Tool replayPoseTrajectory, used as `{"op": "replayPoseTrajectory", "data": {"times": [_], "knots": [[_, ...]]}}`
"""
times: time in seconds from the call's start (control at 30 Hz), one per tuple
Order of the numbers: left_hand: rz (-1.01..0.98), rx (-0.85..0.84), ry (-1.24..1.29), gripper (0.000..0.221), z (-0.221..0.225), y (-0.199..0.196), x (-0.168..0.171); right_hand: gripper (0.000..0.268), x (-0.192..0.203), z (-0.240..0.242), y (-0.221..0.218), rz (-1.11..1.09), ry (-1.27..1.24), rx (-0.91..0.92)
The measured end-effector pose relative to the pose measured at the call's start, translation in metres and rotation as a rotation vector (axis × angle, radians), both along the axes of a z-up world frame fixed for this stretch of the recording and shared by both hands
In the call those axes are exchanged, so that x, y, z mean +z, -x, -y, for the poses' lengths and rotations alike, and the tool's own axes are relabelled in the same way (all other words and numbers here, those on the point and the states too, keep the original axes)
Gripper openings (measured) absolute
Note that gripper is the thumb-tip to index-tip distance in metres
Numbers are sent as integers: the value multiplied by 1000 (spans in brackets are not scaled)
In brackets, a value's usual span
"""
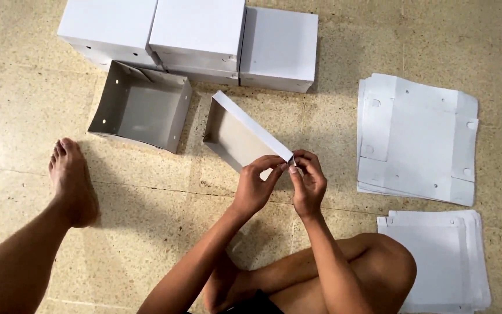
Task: Manually folding cardboard sheets into boxes and stacking them.
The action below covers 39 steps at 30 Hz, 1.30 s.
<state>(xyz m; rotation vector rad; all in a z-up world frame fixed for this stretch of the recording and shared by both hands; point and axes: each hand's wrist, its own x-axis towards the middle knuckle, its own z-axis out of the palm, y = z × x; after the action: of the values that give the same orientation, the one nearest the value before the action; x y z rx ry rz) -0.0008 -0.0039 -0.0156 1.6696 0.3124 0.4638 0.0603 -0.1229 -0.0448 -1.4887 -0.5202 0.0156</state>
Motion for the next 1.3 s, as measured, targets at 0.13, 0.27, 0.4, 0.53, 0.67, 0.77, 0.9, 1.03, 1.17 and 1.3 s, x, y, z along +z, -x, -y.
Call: {"op": "replayPoseTrajectory", "data": {"times": [0.13, 0.27, 0.4, 0.53, 0.67, 0.77, 0.9, 1.03, 1.17, 1.3], "knots": [[-1, -9, -3, 13, 0, 0, 2, 18, -4, 1, 0, -3, -10, -1], [4, -19, 37, 15, -3, -1, 1, 16, -4, -1, 3, 5, -2, -20], [-39, -25, 44, 14, -9, -1, -1, 14, 4, -3, 6, 1, -6, -48], [-83, -42, 38, 12, -13, -1, 5, 12, 2, -1, 7, -30, -26, -61], [-110, -73, 1, 10, -19, -2, 8, 12, 1, -1, 10, -86, -55, -73], [-131, -86, 3, 10, -16, -3, 8, 15, -2, 2, 9, -148, -111, -67], [-137, -70, 21, 11, -14, -2, 6, 10, 12, 2, 9, -79, -64, -55], [-182, -80, 39, 12, -15, -3, 8, 9, 9, 5, 3, -77, -58, 4], [-188, -74, 132, 12, -14, -5, -14, 9, 13, 2, 3, -72, -74, 34], [-175, -62, 268, 6, -16, -8, -31, 11, 10, 6, 3, -96, -31, 83]]}}
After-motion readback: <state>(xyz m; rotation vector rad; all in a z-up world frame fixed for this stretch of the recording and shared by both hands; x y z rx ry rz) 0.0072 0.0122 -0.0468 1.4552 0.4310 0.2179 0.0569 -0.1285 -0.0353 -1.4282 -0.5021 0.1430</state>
